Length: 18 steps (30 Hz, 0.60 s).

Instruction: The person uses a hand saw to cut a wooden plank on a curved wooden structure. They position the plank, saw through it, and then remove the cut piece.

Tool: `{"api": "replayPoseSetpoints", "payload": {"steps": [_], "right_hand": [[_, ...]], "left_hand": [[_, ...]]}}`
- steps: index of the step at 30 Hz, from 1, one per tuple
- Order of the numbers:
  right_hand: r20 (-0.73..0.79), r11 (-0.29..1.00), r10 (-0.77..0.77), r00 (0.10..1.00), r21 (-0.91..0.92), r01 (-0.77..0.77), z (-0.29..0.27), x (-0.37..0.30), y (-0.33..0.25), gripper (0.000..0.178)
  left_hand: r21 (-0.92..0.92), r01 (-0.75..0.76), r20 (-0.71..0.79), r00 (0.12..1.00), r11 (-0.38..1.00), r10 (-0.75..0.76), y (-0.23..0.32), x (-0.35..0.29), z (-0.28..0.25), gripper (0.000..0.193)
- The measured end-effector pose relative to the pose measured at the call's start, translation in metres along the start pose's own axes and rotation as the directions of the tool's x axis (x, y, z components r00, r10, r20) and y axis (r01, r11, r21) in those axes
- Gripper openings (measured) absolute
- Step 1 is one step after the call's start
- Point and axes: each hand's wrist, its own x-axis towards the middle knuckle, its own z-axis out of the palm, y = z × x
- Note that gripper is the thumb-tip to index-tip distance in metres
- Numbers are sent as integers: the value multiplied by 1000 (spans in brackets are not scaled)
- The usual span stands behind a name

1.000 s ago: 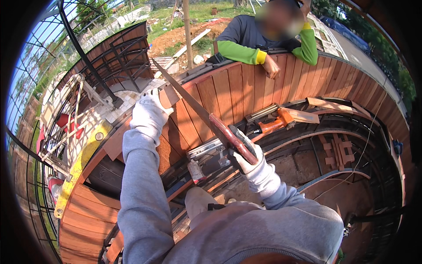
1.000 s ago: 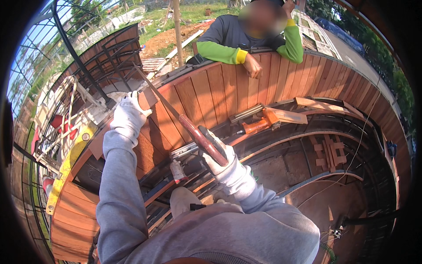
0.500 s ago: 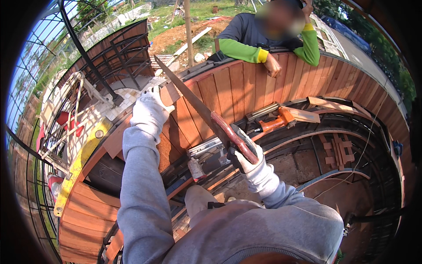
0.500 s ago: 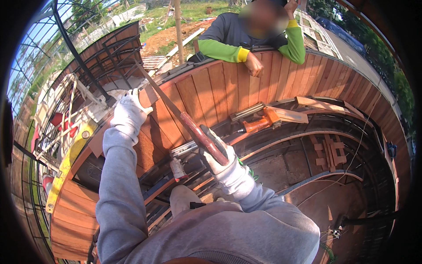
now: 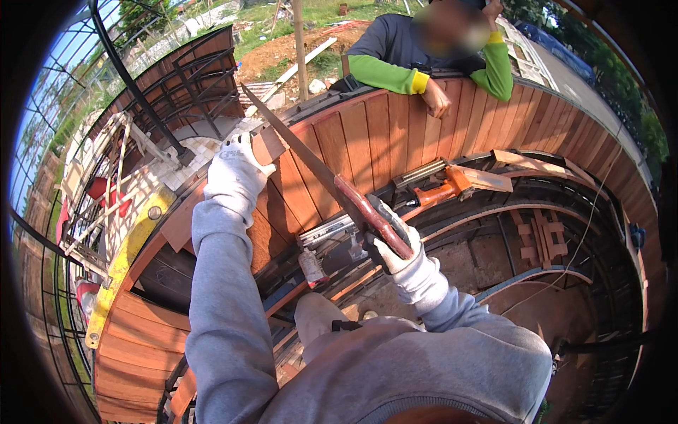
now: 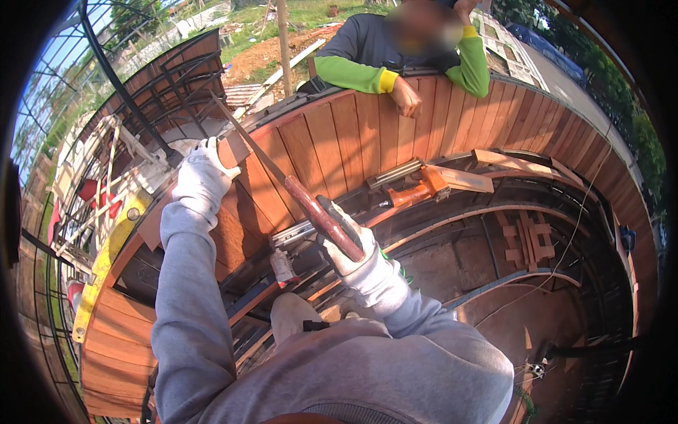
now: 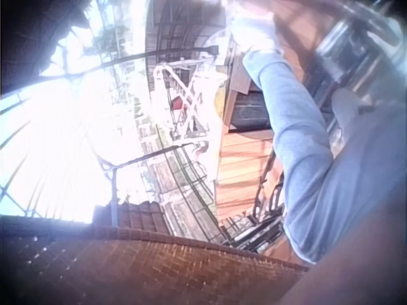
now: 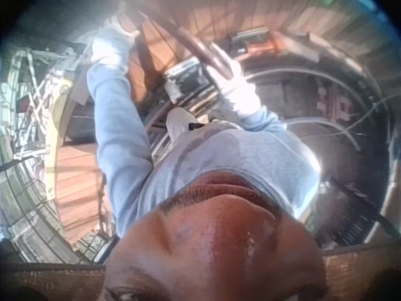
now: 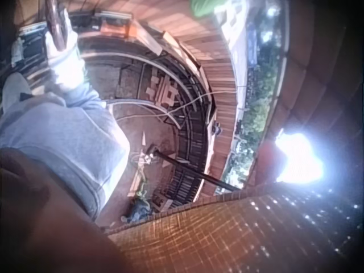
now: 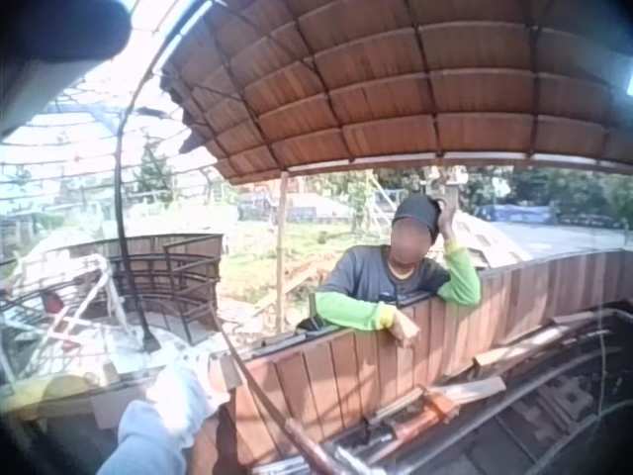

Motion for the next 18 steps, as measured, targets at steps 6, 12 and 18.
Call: {"api": "replayPoseSetpoints", "payload": {"steps": [6, 12, 18], "right_hand": [[-28, 994, 77, 997, 82, -75, 3, -1, 1, 64], [-62, 989, 60, 996, 140, -50, 8, -2, 4, 61], [-166, 991, 117, 979, 81, -105, 3, -5, -20, 54]], "left_hand": [[-24, -18, -20, 1000, 1000, 17, 1, 1, 0, 78], [-21, 19, 3, 1000, 1000, -19, 0, -5, -8, 76], [26, 20, 111, 994, 999, -23, -3, -4, -4, 82]]}}
